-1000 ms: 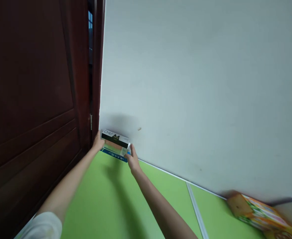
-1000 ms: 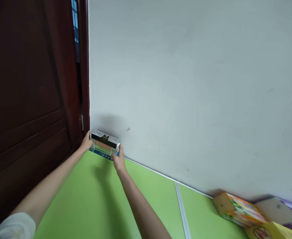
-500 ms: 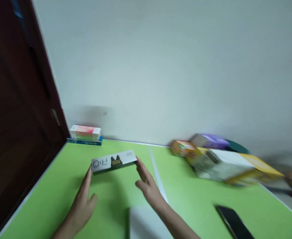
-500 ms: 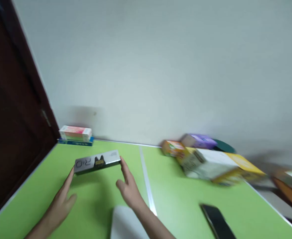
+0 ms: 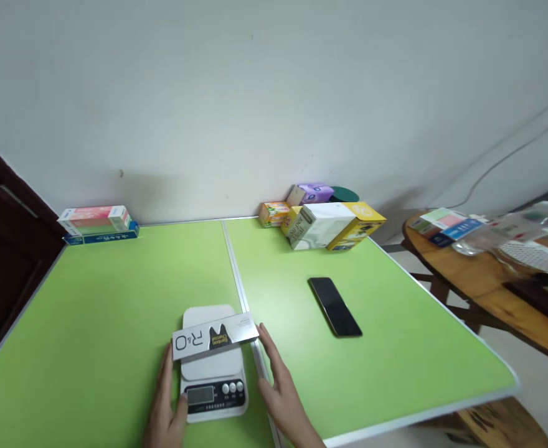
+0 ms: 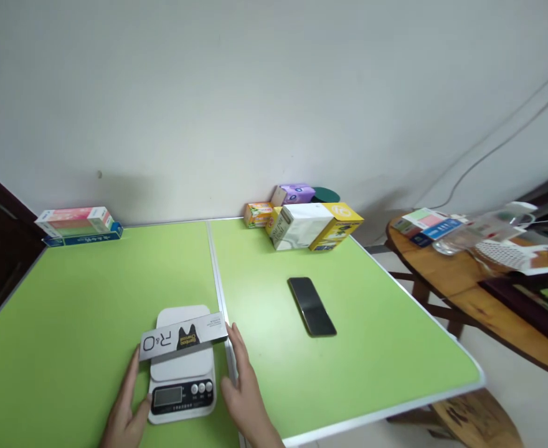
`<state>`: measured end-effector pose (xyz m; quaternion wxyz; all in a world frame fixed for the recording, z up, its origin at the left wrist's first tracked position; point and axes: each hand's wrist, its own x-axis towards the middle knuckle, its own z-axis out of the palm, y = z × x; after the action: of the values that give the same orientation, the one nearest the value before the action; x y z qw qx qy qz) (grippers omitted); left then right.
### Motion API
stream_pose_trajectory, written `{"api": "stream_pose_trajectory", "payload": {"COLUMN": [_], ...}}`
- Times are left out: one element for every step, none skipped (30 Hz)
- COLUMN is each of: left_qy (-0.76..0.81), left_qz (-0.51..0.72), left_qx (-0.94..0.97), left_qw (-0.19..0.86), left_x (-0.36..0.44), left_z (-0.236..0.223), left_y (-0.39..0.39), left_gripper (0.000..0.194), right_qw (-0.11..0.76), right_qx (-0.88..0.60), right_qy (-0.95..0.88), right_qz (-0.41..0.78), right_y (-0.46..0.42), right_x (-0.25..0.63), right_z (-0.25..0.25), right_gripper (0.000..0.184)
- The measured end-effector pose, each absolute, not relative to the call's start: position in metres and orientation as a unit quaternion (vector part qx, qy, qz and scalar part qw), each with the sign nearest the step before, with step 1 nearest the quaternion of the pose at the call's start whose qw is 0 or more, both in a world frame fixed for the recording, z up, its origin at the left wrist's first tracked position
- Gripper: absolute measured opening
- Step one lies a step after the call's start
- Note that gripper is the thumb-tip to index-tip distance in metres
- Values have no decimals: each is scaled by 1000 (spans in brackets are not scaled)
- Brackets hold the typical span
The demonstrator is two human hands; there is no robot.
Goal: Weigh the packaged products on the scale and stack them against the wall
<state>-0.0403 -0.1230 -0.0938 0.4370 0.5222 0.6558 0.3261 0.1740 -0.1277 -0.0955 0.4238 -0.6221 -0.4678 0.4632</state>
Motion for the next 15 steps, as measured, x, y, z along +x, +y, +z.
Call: {"api": "stream_pose_trajectory", "payload": {"left_qy": [662, 669, 679, 691, 703, 712, 719, 723, 723, 719, 714, 707, 700, 691, 680], "left_qz": [311, 299, 292, 291, 297, 304, 311, 315, 318, 319, 317, 315, 312, 310, 307], "left_qx": [510, 498, 484, 470, 460, 456, 457, 462, 469, 478, 487, 495, 504, 514, 525], "left_qw": [452, 464, 469, 465, 454, 438, 421, 407, 395, 390, 391, 394, 398, 403, 409], "left_x": [-44, -48, -52, -55, -59, -63, -66, -70, -73, -76, -78, -79, -79, -79, -77], "left_z": [-92, -90, -88, -86, -83, -81, -78, -76, -75, -75, -75, -77, -80, -83, -87], "left_y": [-120, -117, -113, -110, -108, -106, -105, -104, -105, -105, -106, -107, -108, -109, -110], "left_gripper": [60, 61, 62, 64, 66, 68, 69, 69, 67, 66, 65, 66, 67, 70, 72], "right_qw": [414, 408, 407, 412, 425, 443, 463, 480, 495, 504, 507, 505, 502, 498, 493], "right_qx": [-622, -623, -626, -633, -641, -647, -651, -651, -648, -644, -640, -638, -639, -637, -634], "right_qy": [-465, -460, -451, -439, -422, -406, -393, -383, -379, -378, -378, -378, -375, -374, -372], "right_qz": [475, 484, 488, 487, 480, 469, 456, 446, 438, 435, 437, 441, 447, 454, 465], "right_y": [-130, -131, -132, -132, -132, -131, -129, -127, -126, -125, -124, -124, -125, -125, -126], "right_x": [175, 176, 177, 179, 181, 184, 187, 190, 193, 194, 194, 193, 189, 185, 178], "right_z": [-98, -101, -103, -105, -105, -105, -105, -103, -102, -100, -98, -96, -95, -93, -92], "right_gripper": [77, 77, 78, 79, 80, 80, 80, 79, 78, 77, 77, 78, 79, 80, 80]}}
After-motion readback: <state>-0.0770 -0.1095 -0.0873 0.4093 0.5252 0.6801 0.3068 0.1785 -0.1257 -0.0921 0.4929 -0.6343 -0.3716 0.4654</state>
